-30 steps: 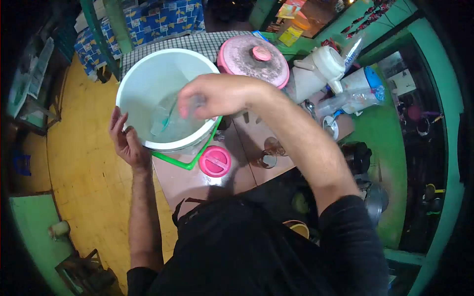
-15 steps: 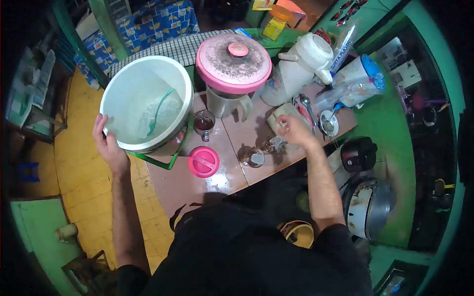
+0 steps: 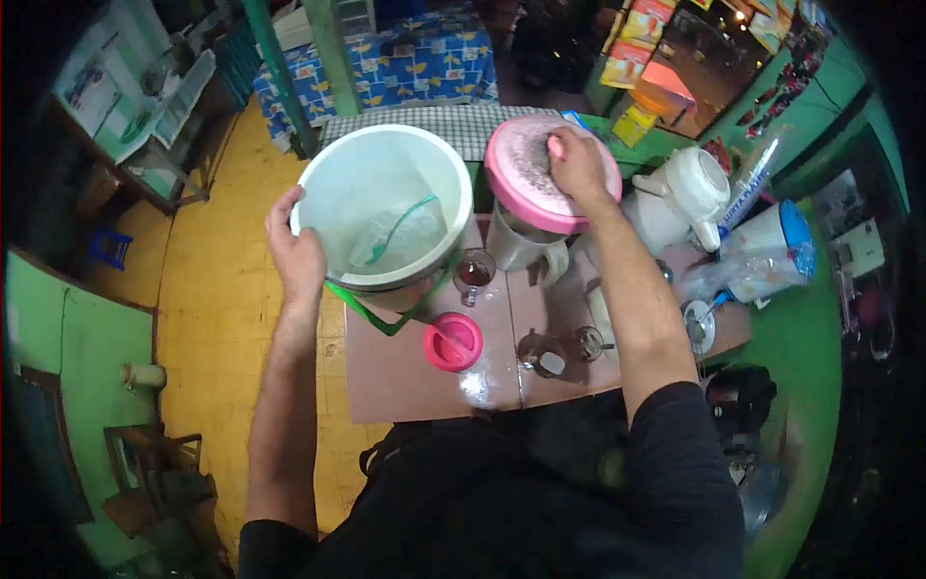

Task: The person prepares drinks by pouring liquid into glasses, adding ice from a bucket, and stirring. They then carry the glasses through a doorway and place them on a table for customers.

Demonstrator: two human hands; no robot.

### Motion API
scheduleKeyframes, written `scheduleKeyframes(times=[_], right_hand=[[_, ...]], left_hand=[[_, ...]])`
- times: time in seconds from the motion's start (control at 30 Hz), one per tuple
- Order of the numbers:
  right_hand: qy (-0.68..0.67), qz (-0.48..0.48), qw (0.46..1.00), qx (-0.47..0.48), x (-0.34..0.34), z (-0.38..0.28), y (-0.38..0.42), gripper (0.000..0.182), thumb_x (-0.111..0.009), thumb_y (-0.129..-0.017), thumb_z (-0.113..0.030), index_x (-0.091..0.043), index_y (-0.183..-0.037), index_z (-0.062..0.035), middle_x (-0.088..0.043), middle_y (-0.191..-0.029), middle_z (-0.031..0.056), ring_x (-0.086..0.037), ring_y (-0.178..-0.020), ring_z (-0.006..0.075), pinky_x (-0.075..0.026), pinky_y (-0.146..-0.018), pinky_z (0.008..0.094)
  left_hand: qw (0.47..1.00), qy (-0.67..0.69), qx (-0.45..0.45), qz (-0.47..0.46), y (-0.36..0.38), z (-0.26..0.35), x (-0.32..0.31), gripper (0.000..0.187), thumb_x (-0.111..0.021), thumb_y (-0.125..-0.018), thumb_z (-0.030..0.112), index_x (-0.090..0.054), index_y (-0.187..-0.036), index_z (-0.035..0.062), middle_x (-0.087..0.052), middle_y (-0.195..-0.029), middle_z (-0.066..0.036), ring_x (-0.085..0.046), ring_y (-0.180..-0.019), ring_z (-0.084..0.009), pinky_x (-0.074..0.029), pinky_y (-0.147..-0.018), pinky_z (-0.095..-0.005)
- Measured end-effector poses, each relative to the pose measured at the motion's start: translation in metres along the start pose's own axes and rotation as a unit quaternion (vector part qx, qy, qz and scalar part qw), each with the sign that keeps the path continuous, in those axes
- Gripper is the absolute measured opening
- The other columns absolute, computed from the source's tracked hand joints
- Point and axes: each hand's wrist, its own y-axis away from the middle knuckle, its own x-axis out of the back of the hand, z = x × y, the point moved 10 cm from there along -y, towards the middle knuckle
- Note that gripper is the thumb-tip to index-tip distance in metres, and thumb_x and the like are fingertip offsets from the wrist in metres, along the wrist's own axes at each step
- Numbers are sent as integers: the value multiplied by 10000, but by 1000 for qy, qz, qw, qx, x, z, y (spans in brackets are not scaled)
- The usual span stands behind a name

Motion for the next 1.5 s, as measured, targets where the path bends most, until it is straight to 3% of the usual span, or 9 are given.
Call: scheduleKeyframes(times=[0.2,0.43,0.5,0.6,0.77,0.87,1.0,1.13,1.5], right_hand=[[-247,54,967,-27,83,-72,2,327,-747,-818,-168,-684,-1123,-69,-717,-1044,179,-694,-998,340,-537,-863,389],[-189,23,950,248,83,-246,42,433,-797,-778,-239,-695,-1144,-34,-716,-1076,194,-695,-983,342,-546,-896,388],[-329,-124,925,142,82,-226,41,434,-793,-791,-235,-696,-1164,-36,-720,-1066,188,-705,-969,297,-556,-878,378],[-343,-2,938,-43,102,-97,53,354,-726,-898,-283,-692,-1101,5,-741,-964,128,-702,-865,177,-559,-801,332],[-146,-131,904,-380,-11,65,187,536,-637,-916,-526,-699,-928,6,-695,-861,134,-649,-855,234,-501,-803,385],[-523,-61,725,-445,-92,64,221,423,-692,-915,-437,-723,-988,-21,-691,-952,51,-603,-870,179,-468,-821,337],[-533,-4,738,-414,-78,49,204,390,-740,-893,-376,-715,-1004,-4,-684,-936,44,-589,-844,145,-467,-762,327],[-582,68,721,-370,3,16,189,292,-752,-887,-314,-663,-991,-56,-612,-898,7,-520,-669,95,-438,-574,244],[-395,150,852,-309,323,-48,264,387,-638,-914,-332,-642,-1058,27,-640,-860,71,-558,-692,132,-427,-622,255]], left_hand=[[991,130,15,14,3,-10,-3,547,-456,-757,-45,-526,-1299,-25,-526,-1264,-168,-519,-1211,-264,-397,-1079,-368],[936,315,158,3,-7,-24,-2,573,-579,-969,302,-415,-1423,-6,-505,-1380,-148,-475,-1299,-254,-349,-1118,-375],[959,259,112,-32,-6,23,3,560,-591,-963,270,-422,-1424,0,-509,-1376,-157,-477,-1299,-269,-370,-1106,-382],[992,39,-66,-98,-9,93,2,586,-648,-918,253,-453,-1418,17,-513,-1373,-180,-489,-1295,-302,-397,-1089,-393],[892,-315,-245,-213,7,139,-70,683,-777,-767,374,-553,-1386,190,-501,-1409,-207,-477,-1318,-373,-333,-1128,-511],[869,-349,-269,-226,10,136,-95,664,-773,-769,360,-557,-1374,189,-554,-1362,-175,-495,-1302,-362,-361,-1102,-495],[884,-312,-201,-284,4,113,-103,628,-743,-787,436,-574,-1361,245,-534,-1393,-144,-487,-1315,-333,-288,-1127,-566],[884,-308,-220,-275,5,112,-99,640,-739,-803,420,-549,-1383,228,-553,-1371,-147,-498,-1303,-340,-313,-1111,-559],[891,-256,-280,-248,8,123,-94,600,-744,-814,224,-550,-1373,123,-603,-1321,-157,-542,-1251,-358,-401,-1074,-467]])
